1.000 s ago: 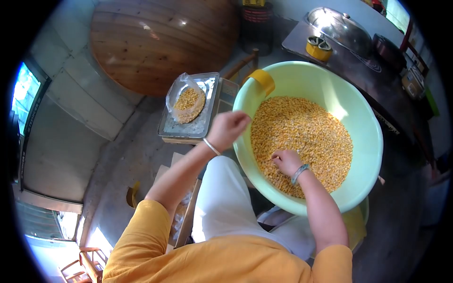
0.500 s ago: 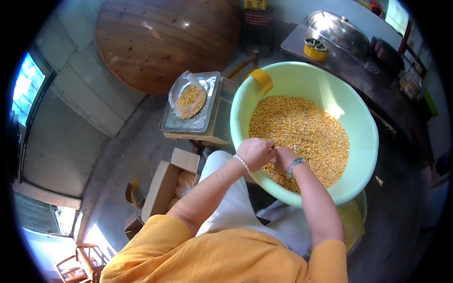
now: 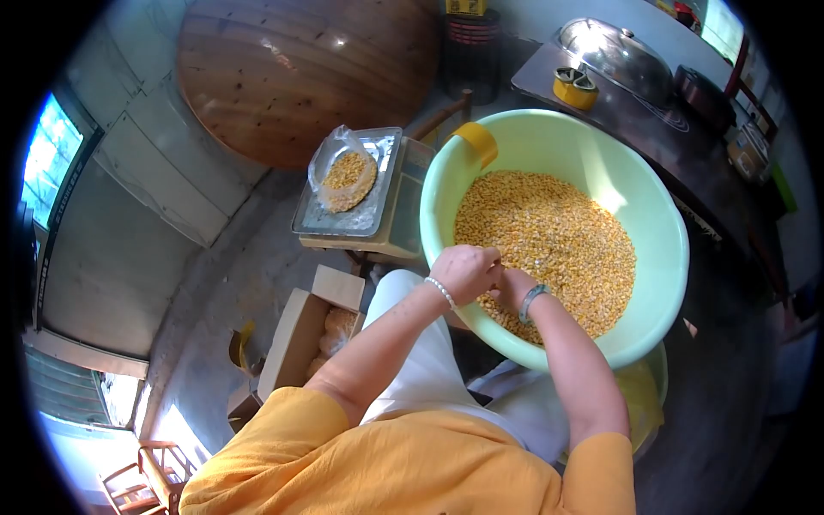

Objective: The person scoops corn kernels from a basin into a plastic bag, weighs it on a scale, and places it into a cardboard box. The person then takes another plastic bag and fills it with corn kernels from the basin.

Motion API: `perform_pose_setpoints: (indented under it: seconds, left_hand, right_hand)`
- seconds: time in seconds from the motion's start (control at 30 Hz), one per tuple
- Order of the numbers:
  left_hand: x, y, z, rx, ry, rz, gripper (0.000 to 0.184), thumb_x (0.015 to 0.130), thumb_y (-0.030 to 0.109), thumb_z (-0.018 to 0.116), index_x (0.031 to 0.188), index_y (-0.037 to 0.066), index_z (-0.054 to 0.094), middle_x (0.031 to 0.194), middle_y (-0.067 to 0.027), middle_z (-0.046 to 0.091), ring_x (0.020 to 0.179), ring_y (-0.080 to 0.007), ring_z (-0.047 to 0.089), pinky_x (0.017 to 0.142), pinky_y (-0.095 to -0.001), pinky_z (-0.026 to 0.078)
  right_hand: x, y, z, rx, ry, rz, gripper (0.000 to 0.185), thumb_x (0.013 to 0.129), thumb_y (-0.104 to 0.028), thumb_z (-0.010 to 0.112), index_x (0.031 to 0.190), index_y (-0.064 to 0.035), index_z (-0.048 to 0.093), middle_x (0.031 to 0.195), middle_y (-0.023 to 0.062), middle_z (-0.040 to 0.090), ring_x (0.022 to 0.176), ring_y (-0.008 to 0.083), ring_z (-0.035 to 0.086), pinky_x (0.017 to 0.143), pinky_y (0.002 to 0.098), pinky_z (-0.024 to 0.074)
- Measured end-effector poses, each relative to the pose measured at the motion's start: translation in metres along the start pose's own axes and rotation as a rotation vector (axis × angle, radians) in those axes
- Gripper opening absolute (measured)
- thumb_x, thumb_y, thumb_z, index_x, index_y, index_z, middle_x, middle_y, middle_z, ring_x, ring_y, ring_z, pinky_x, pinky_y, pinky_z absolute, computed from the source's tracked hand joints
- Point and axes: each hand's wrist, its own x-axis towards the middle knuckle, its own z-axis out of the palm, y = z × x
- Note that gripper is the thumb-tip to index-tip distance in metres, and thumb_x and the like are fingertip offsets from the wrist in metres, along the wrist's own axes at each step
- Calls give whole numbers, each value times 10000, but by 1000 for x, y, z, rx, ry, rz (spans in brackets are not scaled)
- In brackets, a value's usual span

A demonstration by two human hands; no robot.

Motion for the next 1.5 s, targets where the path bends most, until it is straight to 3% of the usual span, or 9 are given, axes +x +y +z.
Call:
perform_pose_setpoints:
  seconds: [0.53, 0.63, 0.73, 0.83, 0.97, 1.03, 1.2, 1.4, 1.5]
  left_hand:
    - [-1, -1, 1, -9, 17, 12, 207, 791, 261, 511, 721, 79, 581, 619, -145, 588, 622, -314, 592, 582, -432, 465]
    - [-4, -5, 5, -36, 109, 62, 135, 786, 202, 555, 752, 76, 590, 646, -134, 590, 616, -288, 597, 562, -388, 475]
    - [-17, -6, -11, -389, 491, 11, 67, 757, 111, 614, 802, 64, 601, 688, -114, 596, 615, -262, 598, 555, -332, 482]
    - [-19, -57, -35, -173, 734, -37, 170, 731, 57, 638, 895, 44, 598, 860, -129, 611, 733, -260, 619, 648, -331, 488]
    - [-16, -169, -74, 64, 862, -541, 379, 755, 231, 626, 1042, -4, 549, 1014, -186, 583, 961, -344, 551, 836, -407, 435]
    - [-14, -220, -99, 227, 923, -610, 513, 739, 300, 649, 1115, -17, 505, 1117, -201, 542, 1053, -349, 513, 872, -413, 424]
    - [3, -275, -131, 35, 602, -1252, 768, 665, 450, 685, 1228, 4, 415, 1217, -181, 498, 1104, -344, 490, 911, -402, 414]
    - [0, -303, -134, 19, 389, -1198, 373, 738, 288, 578, 1022, 50, 626, 1041, -175, 612, 973, -319, 584, 838, -393, 459]
    - [0, -300, -139, 24, 621, -1110, 264, 747, 213, 516, 882, 49, 673, 964, -182, 630, 907, -315, 608, 794, -387, 475]
  right_hand:
    - [3, 7, 7, -28, 42, -41, 279, 809, -261, 556, 911, -12, 632, 915, 206, 621, 880, 330, 592, 787, 374, 467]
    - [3, 9, 9, 16, 71, -103, 250, 799, -238, 559, 922, -35, 638, 916, 195, 623, 876, 324, 593, 787, 378, 467]
    - [5, 12, 9, 83, 76, -165, 225, 796, -213, 556, 929, -56, 644, 916, 181, 628, 871, 316, 596, 788, 381, 468]
    - [-7, -2, -7, 81, 31, -88, 215, 800, -199, 551, 936, -64, 647, 915, 171, 632, 868, 309, 598, 790, 382, 468]
    - [-9, -7, -13, 80, 25, -78, 217, 803, -199, 551, 944, -65, 646, 914, 166, 636, 868, 305, 601, 792, 381, 468]
    - [-8, -8, -14, 82, 23, -80, 218, 804, -202, 551, 945, -65, 646, 913, 167, 636, 867, 304, 602, 791, 381, 468]
    - [-5, -8, -15, 108, 18, -72, 218, 808, -206, 551, 946, -66, 646, 910, 169, 636, 861, 303, 604, 790, 381, 469]
    - [-6, -1, -14, 128, 27, -69, 220, 814, -213, 555, 946, -63, 646, 906, 169, 637, 856, 302, 605, 789, 380, 470]
    - [-4, -1, -12, 115, 26, -41, 214, 815, -210, 558, 944, -64, 647, 903, 169, 638, 853, 301, 605, 787, 380, 470]
